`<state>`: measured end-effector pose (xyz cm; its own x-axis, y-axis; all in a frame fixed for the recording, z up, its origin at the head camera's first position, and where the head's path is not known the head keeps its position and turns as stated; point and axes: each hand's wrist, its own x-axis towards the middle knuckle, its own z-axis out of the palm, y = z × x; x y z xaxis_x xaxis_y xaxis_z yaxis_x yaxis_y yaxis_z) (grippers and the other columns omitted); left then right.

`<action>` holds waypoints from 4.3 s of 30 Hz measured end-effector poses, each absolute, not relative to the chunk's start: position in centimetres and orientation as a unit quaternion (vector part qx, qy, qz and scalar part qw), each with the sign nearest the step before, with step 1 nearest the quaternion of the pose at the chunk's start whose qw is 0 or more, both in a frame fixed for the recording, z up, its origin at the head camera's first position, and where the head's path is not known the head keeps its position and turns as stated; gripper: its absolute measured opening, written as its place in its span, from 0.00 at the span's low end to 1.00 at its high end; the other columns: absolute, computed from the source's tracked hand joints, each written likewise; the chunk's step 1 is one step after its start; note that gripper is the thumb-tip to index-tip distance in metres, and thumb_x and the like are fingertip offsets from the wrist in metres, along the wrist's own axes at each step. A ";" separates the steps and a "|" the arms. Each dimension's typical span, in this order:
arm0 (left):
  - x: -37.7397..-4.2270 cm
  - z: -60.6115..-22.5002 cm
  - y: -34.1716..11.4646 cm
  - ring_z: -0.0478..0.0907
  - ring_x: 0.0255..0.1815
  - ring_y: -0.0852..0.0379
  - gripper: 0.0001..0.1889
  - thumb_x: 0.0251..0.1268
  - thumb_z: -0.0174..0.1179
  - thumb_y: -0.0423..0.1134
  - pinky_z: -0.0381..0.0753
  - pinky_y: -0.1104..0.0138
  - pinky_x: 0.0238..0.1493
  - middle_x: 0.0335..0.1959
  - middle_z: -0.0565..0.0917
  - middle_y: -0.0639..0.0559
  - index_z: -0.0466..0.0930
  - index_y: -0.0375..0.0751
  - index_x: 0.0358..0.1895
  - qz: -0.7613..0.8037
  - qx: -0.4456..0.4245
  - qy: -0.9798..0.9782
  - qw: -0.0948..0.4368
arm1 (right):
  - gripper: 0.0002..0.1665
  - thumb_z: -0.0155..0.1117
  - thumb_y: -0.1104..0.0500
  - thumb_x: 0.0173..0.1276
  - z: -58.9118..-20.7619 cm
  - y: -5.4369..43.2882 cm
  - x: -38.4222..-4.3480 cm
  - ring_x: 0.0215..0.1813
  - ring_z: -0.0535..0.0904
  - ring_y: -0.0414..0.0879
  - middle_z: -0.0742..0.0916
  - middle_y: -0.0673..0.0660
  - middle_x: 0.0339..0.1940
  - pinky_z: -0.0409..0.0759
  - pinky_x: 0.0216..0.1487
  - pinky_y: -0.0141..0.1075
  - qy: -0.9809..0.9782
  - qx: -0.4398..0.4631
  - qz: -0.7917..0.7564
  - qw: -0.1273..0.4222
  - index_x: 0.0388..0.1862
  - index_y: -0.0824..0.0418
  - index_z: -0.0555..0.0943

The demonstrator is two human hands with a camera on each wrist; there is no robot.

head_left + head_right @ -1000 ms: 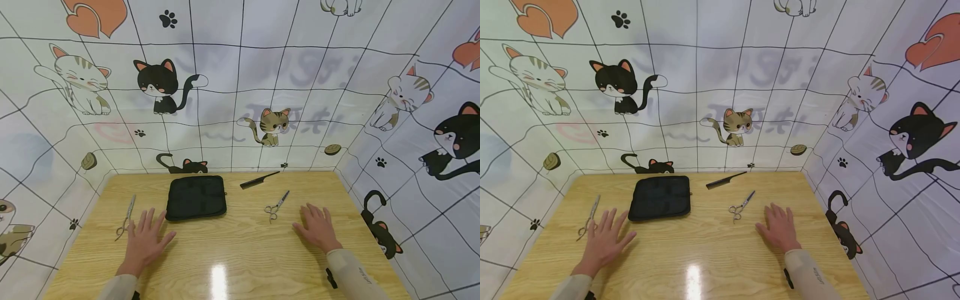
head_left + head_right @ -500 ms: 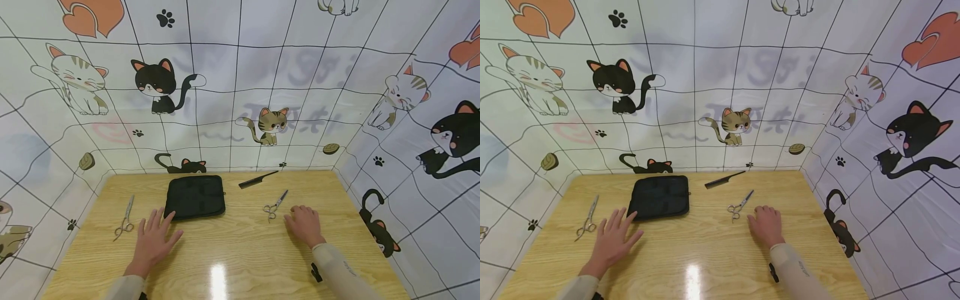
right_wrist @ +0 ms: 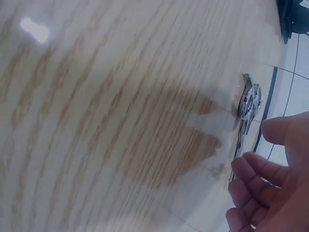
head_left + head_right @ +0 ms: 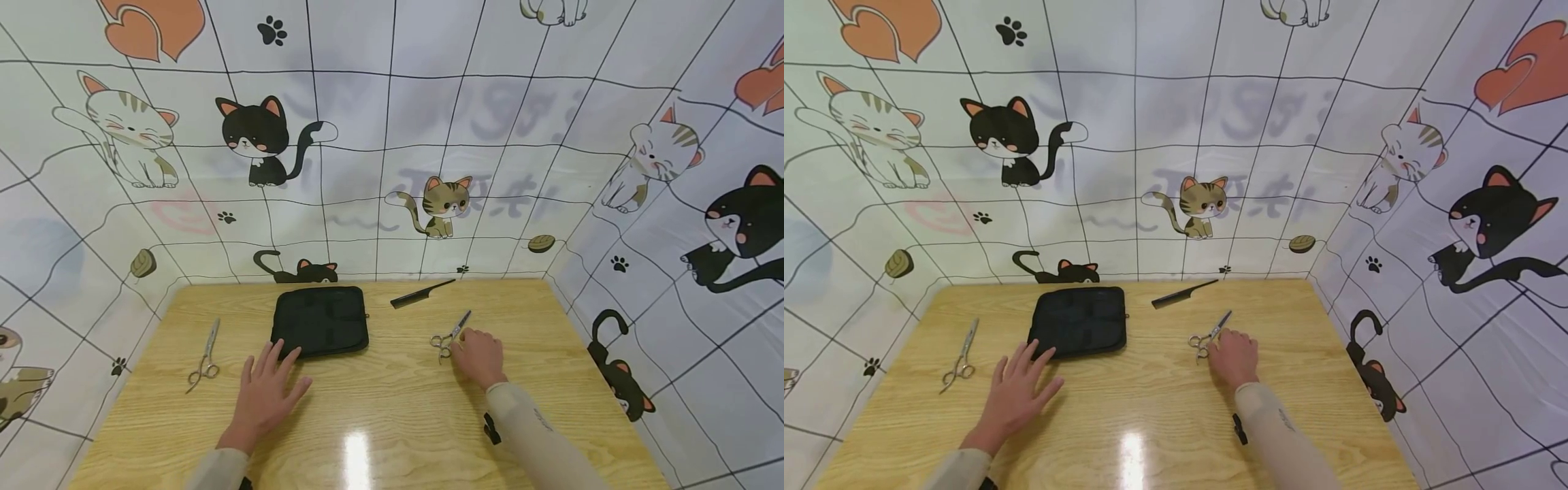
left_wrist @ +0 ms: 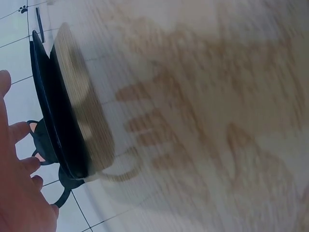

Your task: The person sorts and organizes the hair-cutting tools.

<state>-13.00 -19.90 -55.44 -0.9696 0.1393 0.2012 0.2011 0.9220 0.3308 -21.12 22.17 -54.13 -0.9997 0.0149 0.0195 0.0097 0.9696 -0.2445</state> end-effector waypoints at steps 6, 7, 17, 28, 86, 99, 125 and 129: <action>-13.0 -55.5 -19.6 0.48 0.79 0.38 0.34 0.68 0.51 0.64 0.43 0.37 0.73 0.77 0.57 0.39 0.65 0.52 0.73 -0.177 -0.087 -0.977 0.080 | 0.15 0.61 0.55 0.69 -54.6 22.1 -21.6 0.52 0.79 0.59 0.85 0.60 0.49 0.72 0.57 0.57 -0.995 0.046 0.083 0.043 0.52 0.58 0.81; -13.0 -55.6 -19.6 0.48 0.79 0.38 0.34 0.68 0.52 0.64 0.43 0.37 0.73 0.77 0.57 0.39 0.65 0.52 0.72 -0.177 -0.087 -0.977 0.080 | 0.15 0.62 0.56 0.69 -54.7 22.1 -21.6 0.54 0.78 0.58 0.85 0.59 0.50 0.71 0.58 0.56 -0.994 0.057 0.076 0.053 0.53 0.57 0.81; -13.0 -55.9 -19.4 0.51 0.78 0.38 0.33 0.67 0.53 0.63 0.44 0.38 0.73 0.76 0.60 0.40 0.67 0.52 0.71 -0.176 -0.089 -0.975 0.098 | 0.17 0.68 0.63 0.63 -55.5 22.2 -21.9 0.52 0.77 0.56 0.84 0.56 0.46 0.72 0.57 0.54 -0.985 0.124 0.051 0.113 0.52 0.53 0.84; -13.2 -56.1 -19.3 0.49 0.78 0.39 0.33 0.67 0.52 0.63 0.44 0.38 0.73 0.76 0.59 0.41 0.66 0.53 0.71 -0.174 -0.091 -0.977 0.088 | 0.16 0.69 0.63 0.63 -55.4 22.3 -22.0 0.51 0.77 0.55 0.84 0.55 0.45 0.72 0.58 0.54 -0.984 0.137 0.039 0.109 0.49 0.51 0.86; -13.0 -56.1 -19.0 0.50 0.78 0.39 0.31 0.68 0.54 0.60 0.45 0.38 0.73 0.75 0.60 0.40 0.68 0.50 0.70 -0.179 -0.096 -0.975 0.093 | 0.08 0.70 0.59 0.63 -56.6 21.7 -22.7 0.48 0.79 0.50 0.87 0.48 0.40 0.71 0.61 0.52 -0.978 0.169 0.056 0.104 0.40 0.48 0.85; -13.1 -56.7 -19.2 0.52 0.77 0.38 0.31 0.68 0.53 0.61 0.46 0.38 0.72 0.74 0.61 0.39 0.68 0.51 0.69 -0.173 -0.102 -0.975 0.099 | 0.10 0.69 0.61 0.63 -54.6 21.6 -23.3 0.44 0.73 0.49 0.81 0.47 0.35 0.68 0.61 0.51 -0.978 0.201 0.034 -0.034 0.33 0.48 0.77; -12.9 -56.6 -18.9 0.50 0.78 0.39 0.30 0.69 0.52 0.60 0.44 0.39 0.74 0.76 0.60 0.41 0.68 0.51 0.70 -0.170 -0.100 -0.978 0.073 | 0.05 0.72 0.51 0.58 -54.9 23.8 -23.3 0.47 0.77 0.47 0.87 0.44 0.37 0.62 0.66 0.58 -0.961 0.248 0.107 -0.054 0.33 0.46 0.85; -12.9 -56.7 -18.9 0.50 0.78 0.39 0.30 0.69 0.52 0.60 0.44 0.39 0.74 0.76 0.60 0.41 0.68 0.51 0.70 -0.169 -0.100 -0.978 0.071 | 0.02 0.71 0.49 0.57 -55.0 24.0 -23.2 0.48 0.78 0.47 0.88 0.43 0.37 0.63 0.67 0.58 -0.959 0.259 0.105 -0.035 0.28 0.44 0.85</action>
